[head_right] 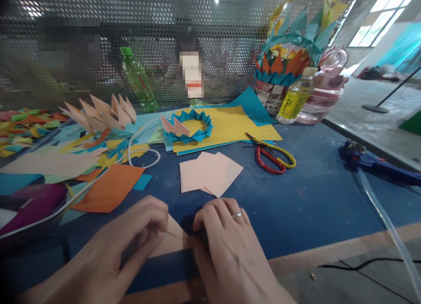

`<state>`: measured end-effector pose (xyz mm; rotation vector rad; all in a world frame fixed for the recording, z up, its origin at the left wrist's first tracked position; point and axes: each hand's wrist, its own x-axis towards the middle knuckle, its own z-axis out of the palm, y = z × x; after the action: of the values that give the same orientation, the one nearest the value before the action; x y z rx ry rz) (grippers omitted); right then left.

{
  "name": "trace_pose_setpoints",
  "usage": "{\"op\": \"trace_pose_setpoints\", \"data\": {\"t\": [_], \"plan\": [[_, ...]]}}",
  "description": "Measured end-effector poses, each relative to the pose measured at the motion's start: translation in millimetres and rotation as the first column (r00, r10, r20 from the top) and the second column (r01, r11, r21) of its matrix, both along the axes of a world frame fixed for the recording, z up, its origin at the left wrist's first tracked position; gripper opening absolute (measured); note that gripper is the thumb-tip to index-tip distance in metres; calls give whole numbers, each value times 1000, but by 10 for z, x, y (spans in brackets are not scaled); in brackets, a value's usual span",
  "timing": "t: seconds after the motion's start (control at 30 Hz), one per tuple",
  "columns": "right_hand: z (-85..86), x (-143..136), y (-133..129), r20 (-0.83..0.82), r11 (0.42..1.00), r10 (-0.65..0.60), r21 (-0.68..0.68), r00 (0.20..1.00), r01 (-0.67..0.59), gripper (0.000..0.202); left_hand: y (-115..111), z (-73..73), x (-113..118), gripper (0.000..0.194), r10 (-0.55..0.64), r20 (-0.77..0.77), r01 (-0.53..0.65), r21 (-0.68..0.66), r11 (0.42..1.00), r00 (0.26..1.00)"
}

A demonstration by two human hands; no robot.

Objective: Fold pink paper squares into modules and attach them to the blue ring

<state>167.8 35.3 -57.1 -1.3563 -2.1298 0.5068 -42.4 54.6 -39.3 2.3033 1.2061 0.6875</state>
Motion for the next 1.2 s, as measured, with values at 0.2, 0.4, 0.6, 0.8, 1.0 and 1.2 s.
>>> {"op": "trace_pose_setpoints", "data": {"t": [0.2, 0.4, 0.6, 0.8, 1.0, 1.2], "plan": [[16, 10, 2, -11, 1000, 26, 14, 1000, -26, 18, -45, -28, -28, 25, -10, -58, 17, 120, 993, 998], [19, -2, 4, -17, 998, 19, 66, 1000, -18, 19, -91, -68, -90, 46, -37, -124, 63, 212, 975, 992], [-16, 0, 9, -22, 996, 19, 86, 1000, -17, 18, -80, -37, -84, 39, -40, -111, 64, 215, 975, 993], [13, 35, -1, 45, 976, 105, 187, 993, -111, 32, -75, 34, -100, 45, -86, -158, 122, 230, 966, 984], [-102, -28, 17, 21, 908, 79, 410, 997, -81, 33, -52, 162, -104, 39, -196, -261, 283, 359, 889, 945], [-255, -49, 26, 44, 877, 33, 478, 998, -50, 29, -128, 3, -142, 40, -195, -381, 373, 475, 797, 904]]}}
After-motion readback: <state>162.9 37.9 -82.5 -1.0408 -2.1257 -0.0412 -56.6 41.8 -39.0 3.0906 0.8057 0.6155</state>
